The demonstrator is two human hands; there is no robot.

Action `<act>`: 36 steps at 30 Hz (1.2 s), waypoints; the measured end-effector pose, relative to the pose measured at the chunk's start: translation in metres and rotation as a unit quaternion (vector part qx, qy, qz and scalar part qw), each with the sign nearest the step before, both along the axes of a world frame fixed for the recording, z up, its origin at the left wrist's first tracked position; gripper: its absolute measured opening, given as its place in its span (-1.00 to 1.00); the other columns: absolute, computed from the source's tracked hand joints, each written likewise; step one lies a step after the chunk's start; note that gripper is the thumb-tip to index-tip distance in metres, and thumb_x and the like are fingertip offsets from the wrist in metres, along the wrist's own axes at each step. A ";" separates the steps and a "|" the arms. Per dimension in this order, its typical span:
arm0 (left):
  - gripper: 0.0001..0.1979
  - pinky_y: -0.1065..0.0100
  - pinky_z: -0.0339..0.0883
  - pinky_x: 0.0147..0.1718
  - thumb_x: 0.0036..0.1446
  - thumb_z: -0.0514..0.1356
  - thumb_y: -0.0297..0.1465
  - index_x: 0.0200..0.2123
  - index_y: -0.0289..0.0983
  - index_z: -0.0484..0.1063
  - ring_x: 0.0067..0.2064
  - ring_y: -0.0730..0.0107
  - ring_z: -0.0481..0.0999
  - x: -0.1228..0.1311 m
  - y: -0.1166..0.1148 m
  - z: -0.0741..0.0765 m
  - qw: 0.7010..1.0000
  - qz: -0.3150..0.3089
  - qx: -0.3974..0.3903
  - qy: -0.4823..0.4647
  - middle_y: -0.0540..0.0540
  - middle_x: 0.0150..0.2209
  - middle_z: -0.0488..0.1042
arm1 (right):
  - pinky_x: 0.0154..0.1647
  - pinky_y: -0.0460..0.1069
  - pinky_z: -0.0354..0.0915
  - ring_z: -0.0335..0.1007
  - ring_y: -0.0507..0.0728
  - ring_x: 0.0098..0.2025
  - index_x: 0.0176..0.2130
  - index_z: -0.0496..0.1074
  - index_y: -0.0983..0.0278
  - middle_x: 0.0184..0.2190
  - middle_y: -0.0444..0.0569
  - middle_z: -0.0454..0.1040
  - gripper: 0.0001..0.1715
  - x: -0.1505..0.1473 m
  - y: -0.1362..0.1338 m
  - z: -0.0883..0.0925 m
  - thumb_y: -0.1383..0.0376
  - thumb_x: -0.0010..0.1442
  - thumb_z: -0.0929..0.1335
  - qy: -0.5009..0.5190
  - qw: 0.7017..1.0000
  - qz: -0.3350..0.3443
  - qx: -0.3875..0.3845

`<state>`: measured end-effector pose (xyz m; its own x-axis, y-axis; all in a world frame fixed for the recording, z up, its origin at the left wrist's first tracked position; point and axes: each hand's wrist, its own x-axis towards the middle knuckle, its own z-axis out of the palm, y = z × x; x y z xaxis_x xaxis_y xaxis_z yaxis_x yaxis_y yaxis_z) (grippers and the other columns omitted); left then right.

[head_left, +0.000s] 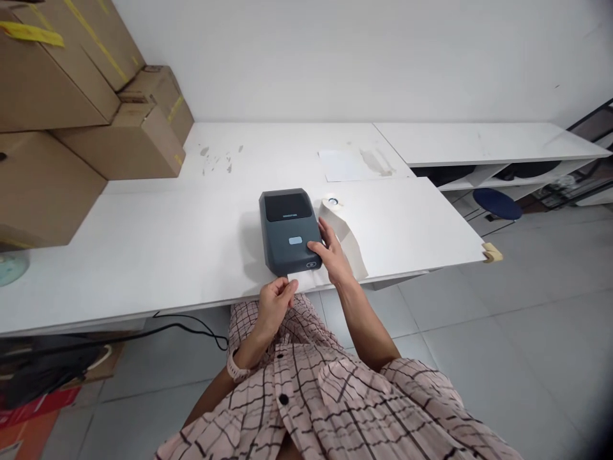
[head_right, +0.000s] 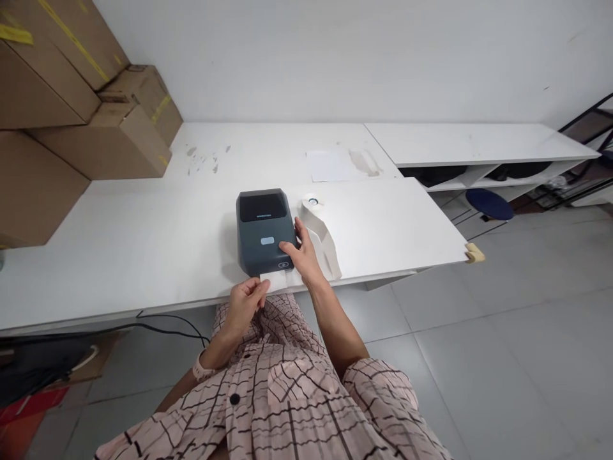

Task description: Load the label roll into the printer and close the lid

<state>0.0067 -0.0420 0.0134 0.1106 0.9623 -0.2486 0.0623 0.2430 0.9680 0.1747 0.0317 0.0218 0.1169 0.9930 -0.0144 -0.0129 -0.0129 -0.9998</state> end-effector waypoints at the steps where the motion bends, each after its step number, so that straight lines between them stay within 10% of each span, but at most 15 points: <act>1: -0.54 0.39 0.06 -0.53 0.16 0.23 -0.08 -0.65 -0.21 0.25 -0.60 0.51 0.15 -0.003 -0.003 -0.002 1.000 0.000 0.011 0.010 0.08 -0.67 0.23 | 0.44 0.24 0.14 0.08 0.32 0.47 0.44 0.08 0.21 0.45 0.10 0.16 0.08 -0.001 0.002 0.005 0.03 0.08 0.47 -0.015 1.000 0.001 0.010; 6: -0.62 0.39 0.20 -0.46 0.31 0.12 -0.09 -0.37 -0.23 0.52 -0.48 0.44 0.32 -0.021 -0.006 -0.009 0.987 0.121 0.098 0.046 0.00 -0.48 0.41 | 0.39 0.25 0.22 0.21 0.35 0.38 0.43 0.09 0.18 0.40 0.13 0.22 0.16 -0.009 0.015 0.021 0.09 -0.02 0.54 -0.035 0.999 0.009 0.036; 9: -0.61 0.34 0.40 -0.13 0.31 0.13 -0.08 0.00 -0.21 0.53 -0.08 0.29 0.53 -0.026 0.008 -0.007 0.963 0.202 0.163 0.069 -0.14 -0.04 0.57 | 0.41 0.29 0.17 0.17 0.36 0.39 0.43 0.10 0.13 0.41 0.08 0.21 0.15 -0.010 0.017 0.020 0.09 -0.01 0.55 -0.055 0.998 0.003 0.043; 13: -0.42 0.22 0.19 0.32 0.35 0.09 -0.04 0.34 -0.13 0.29 0.42 0.16 0.22 -0.021 0.029 0.002 0.975 0.149 0.163 0.032 -0.14 0.42 0.24 | 0.44 0.30 0.14 0.11 0.35 0.44 0.43 0.10 0.06 0.43 0.03 0.19 0.12 -0.002 0.008 0.017 -0.01 0.05 0.54 -0.057 0.997 0.025 0.036; 22: -0.39 0.10 0.13 0.40 0.39 0.00 -0.03 0.40 -0.10 0.18 0.46 0.12 0.18 -0.023 0.073 0.033 0.957 0.133 0.250 -0.058 -0.15 0.42 0.26 | 0.49 0.30 0.02 0.08 0.26 0.48 0.45 0.07 0.12 0.44 0.02 0.21 -0.11 0.023 0.013 0.034 -0.26 0.36 0.12 0.019 0.994 0.045 0.100; 29: -0.25 0.01 0.18 0.36 0.19 0.26 -0.32 0.42 -0.15 0.11 0.46 -0.02 0.15 -0.020 0.134 0.008 0.983 0.100 0.131 0.084 -0.23 0.45 0.16 | 0.48 0.24 0.01 0.12 0.24 0.45 0.37 0.22 0.03 0.38 -0.07 0.28 -0.19 0.015 0.080 0.066 -0.27 0.33 0.20 -0.087 0.980 0.007 0.181; 36: -0.15 -0.03 0.25 0.29 0.10 0.30 -0.40 0.43 -0.14 0.08 0.43 -0.11 0.19 -0.013 0.137 0.008 0.975 0.086 0.094 0.180 -0.24 0.45 0.16 | 0.31 0.26 0.23 0.38 0.31 0.21 0.24 0.31 0.19 0.17 0.07 0.48 -0.17 0.015 0.144 0.073 -0.30 0.28 0.23 -0.175 0.964 0.010 0.202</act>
<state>-0.0063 0.0948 0.0218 -0.1186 0.9912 -0.0594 0.3808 0.1006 0.9192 0.1900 0.1755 0.0949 0.0256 0.9117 0.4099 0.3223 0.3807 -0.8667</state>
